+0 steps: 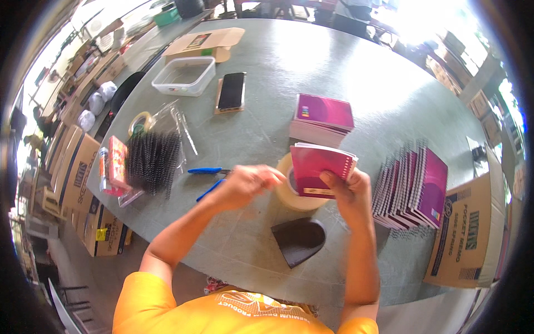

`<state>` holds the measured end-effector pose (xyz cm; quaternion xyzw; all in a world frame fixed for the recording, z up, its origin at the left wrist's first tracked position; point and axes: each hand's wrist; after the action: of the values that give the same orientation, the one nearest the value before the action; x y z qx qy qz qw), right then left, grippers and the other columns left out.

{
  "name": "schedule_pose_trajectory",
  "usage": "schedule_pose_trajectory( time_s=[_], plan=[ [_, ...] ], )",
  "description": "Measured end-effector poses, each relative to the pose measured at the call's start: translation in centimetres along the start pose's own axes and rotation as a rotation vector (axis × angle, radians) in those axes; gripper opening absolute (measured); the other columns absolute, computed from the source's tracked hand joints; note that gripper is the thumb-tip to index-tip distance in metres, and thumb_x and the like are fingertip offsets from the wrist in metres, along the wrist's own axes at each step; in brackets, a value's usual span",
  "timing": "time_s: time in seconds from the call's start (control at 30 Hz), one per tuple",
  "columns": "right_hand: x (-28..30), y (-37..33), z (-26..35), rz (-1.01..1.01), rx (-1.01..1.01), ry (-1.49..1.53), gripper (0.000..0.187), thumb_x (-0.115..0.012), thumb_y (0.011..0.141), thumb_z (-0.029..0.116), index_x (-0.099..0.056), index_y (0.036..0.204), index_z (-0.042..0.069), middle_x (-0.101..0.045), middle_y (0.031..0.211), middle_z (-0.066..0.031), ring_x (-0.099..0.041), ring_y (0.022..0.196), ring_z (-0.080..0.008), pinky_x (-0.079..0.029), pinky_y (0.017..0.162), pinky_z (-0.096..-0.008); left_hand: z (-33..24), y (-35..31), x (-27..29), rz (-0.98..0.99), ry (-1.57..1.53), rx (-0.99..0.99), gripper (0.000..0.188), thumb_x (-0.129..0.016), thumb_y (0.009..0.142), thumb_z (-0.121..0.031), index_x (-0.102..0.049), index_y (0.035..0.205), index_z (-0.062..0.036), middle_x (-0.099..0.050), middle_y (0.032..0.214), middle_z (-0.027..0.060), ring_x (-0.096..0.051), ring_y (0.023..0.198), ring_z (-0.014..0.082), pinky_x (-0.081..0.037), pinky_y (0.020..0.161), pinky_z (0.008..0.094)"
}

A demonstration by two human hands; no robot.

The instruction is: The person inserts metal spiral binders into stacked memo pads, wipes the finished pads with a cloth, and places them in a stack.

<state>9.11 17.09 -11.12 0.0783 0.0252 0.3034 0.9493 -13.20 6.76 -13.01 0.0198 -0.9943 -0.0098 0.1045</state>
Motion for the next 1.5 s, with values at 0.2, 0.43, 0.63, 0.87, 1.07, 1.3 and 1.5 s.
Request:
schedule_pose_trajectory(
  time_s=[0.2, 0.43, 0.63, 0.87, 1.07, 1.3, 1.5],
  plan=[
    [-1.7, 2.3, 5.3, 0.220, 0.108, -0.959, 0.015, -0.065, 0.081, 0.014, -0.064, 0.092, 0.005, -0.066, 0.081, -0.0140, -0.065, 0.066, -0.0283, -0.049, 0.056, -0.0371, 4.7, -4.9, 16.1, -0.861, 1.047, 0.191, 0.023, -0.056, 0.086, -0.018, -0.062, 0.077, 0.0016, -0.064, 0.075, 0.0224, -0.065, 0.073, 0.0344, -0.052, 0.066, 0.0420],
    [-3.9, 3.9, 4.6, 0.282, -0.026, -1.213, 0.015, -0.065, 0.079, 0.020, -0.060, 0.085, 0.007, -0.065, 0.080, -0.0158, -0.062, 0.075, -0.0348, -0.047, 0.064, -0.0432, 8.0, -6.2, 15.1, -0.649, 1.265, 0.351, 0.020, -0.062, 0.081, -0.020, -0.056, 0.085, -0.0012, -0.059, 0.090, 0.0188, -0.059, 0.086, 0.0362, -0.048, 0.075, 0.0452],
    [-3.7, 4.9, 2.4, 0.247, 0.206, -1.096, 0.023, -0.063, 0.082, 0.023, -0.062, 0.098, 0.007, -0.066, 0.086, -0.0141, -0.063, 0.081, -0.0335, -0.049, 0.068, -0.0424, 2.8, -4.2, 11.9, -0.576, 1.257, 0.206, 0.021, -0.062, 0.077, -0.007, -0.054, 0.094, 0.0014, -0.056, 0.093, 0.0192, -0.058, 0.086, 0.0357, -0.049, 0.075, 0.0433],
    [-4.4, 4.6, 0.5, 0.170, 0.253, -1.117, 0.018, -0.061, 0.084, 0.023, -0.058, 0.087, 0.005, -0.065, 0.081, -0.0113, -0.063, 0.075, -0.0312, -0.048, 0.064, -0.0427, -0.4, 0.2, 2.0, -0.187, 1.145, -0.019, 0.054, -0.049, 0.080, 0.002, -0.039, 0.133, -0.0014, -0.054, 0.099, 0.0233, -0.057, 0.090, 0.0386, -0.049, 0.078, 0.0436],
    [-4.7, 4.1, 1.0, 0.116, 0.339, -1.050, 0.007, -0.059, 0.080, 0.014, -0.056, 0.077, 0.007, -0.064, 0.076, -0.0086, -0.063, 0.072, -0.0265, -0.047, 0.062, -0.0385, 0.8, 1.5, 1.6, -0.197, 0.460, -0.274, 0.030, -0.058, 0.090, -0.015, -0.057, 0.115, 0.0010, -0.063, 0.087, 0.0125, -0.060, 0.070, 0.0216, -0.049, 0.065, 0.0323],
    [-6.7, 4.1, -0.4, 0.031, 0.430, -1.230, 0.027, -0.066, 0.074, 0.030, -0.052, 0.065, 0.009, -0.058, 0.066, -0.0049, -0.060, 0.066, -0.0248, -0.047, 0.058, -0.0385, 0.7, 0.9, 3.8, -0.093, -0.308, -0.083, 0.020, -0.063, 0.088, -0.012, -0.061, 0.105, -0.0014, -0.062, 0.091, 0.0051, -0.056, 0.076, 0.0084, -0.045, 0.068, 0.0224],
    [-7.5, 4.5, -0.6, -0.084, 0.396, -1.274, 0.039, -0.067, 0.075, 0.044, -0.053, 0.060, 0.010, -0.059, 0.066, -0.0043, -0.059, 0.063, -0.0237, -0.046, 0.055, -0.0382, -0.1, 0.4, 3.3, -0.128, -0.248, -0.033, 0.021, -0.066, 0.085, -0.008, -0.061, 0.104, -0.0013, -0.064, 0.087, 0.0054, -0.059, 0.078, 0.0095, -0.047, 0.069, 0.0219]
  ],
)
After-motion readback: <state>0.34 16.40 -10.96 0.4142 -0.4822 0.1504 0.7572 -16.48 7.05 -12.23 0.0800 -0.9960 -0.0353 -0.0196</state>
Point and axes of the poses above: each hand's wrist, its own y-axis towards the middle knuckle, its own x-axis out of the back of the hand, z = x × y
